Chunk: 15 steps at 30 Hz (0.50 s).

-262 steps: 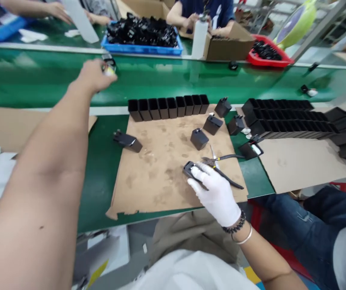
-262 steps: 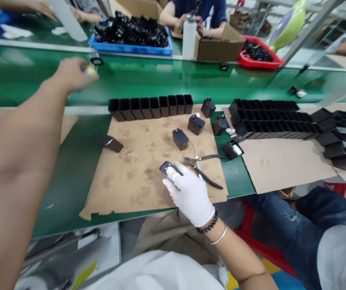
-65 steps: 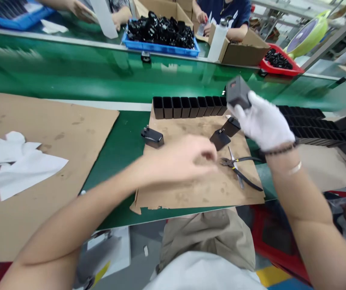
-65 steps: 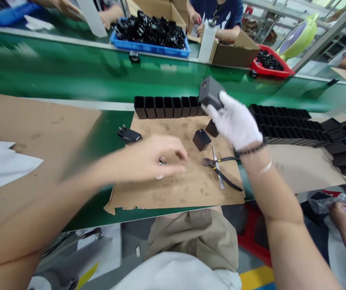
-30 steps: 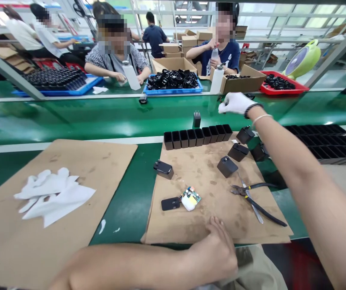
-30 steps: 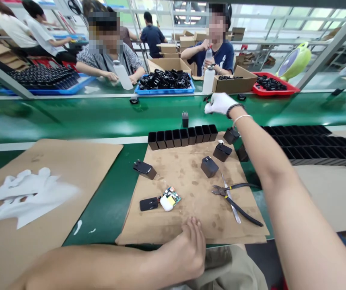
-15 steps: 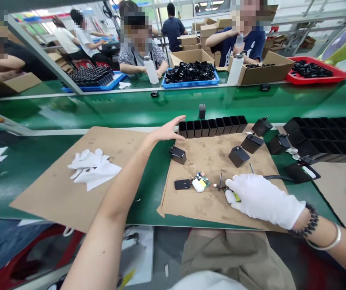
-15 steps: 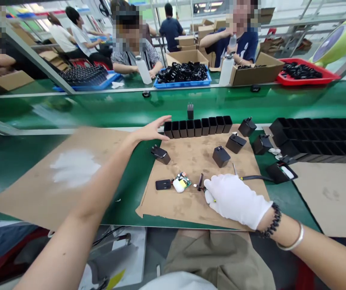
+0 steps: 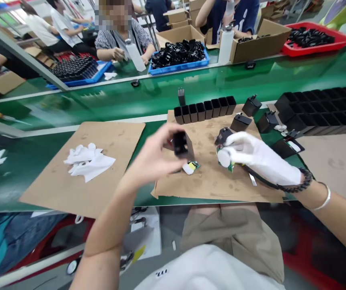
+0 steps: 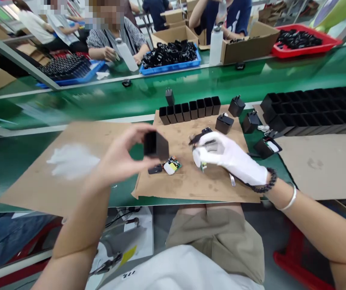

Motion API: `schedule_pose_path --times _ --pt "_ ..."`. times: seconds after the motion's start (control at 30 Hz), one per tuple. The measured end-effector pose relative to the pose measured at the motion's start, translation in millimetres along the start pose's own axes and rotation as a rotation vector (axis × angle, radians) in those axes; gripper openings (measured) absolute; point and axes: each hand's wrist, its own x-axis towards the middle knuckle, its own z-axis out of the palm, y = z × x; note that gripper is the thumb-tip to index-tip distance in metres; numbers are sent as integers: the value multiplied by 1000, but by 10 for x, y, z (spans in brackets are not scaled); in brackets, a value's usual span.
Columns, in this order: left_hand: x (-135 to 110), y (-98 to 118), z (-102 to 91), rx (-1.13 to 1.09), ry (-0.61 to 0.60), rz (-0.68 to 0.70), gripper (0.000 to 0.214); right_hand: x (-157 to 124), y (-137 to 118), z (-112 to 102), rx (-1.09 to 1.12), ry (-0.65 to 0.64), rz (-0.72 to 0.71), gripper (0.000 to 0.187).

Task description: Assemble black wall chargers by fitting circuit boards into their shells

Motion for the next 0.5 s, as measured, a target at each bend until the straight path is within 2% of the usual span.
schedule_pose_path --times 0.07,0.13,0.2,0.27,0.33,0.4,0.5 --pt "-317 221 281 -39 -86 -26 50 -80 47 -15 427 109 116 31" --pt "-515 301 585 -66 -109 -75 49 -171 117 17 714 160 204 33" --pt "-595 276 888 -75 -75 -142 51 -268 181 87 770 224 220 35" --pt "-598 209 1166 -80 -30 -184 53 -363 215 175 711 309 165 35" --pt "-574 146 1392 -95 -19 -219 57 -445 224 258 680 331 102 39" --pt "-558 110 1538 -132 -13 -257 62 -503 232 320 736 289 83 47" --pt "-565 127 1586 -200 13 -279 62 -549 256 354 879 224 100 43"
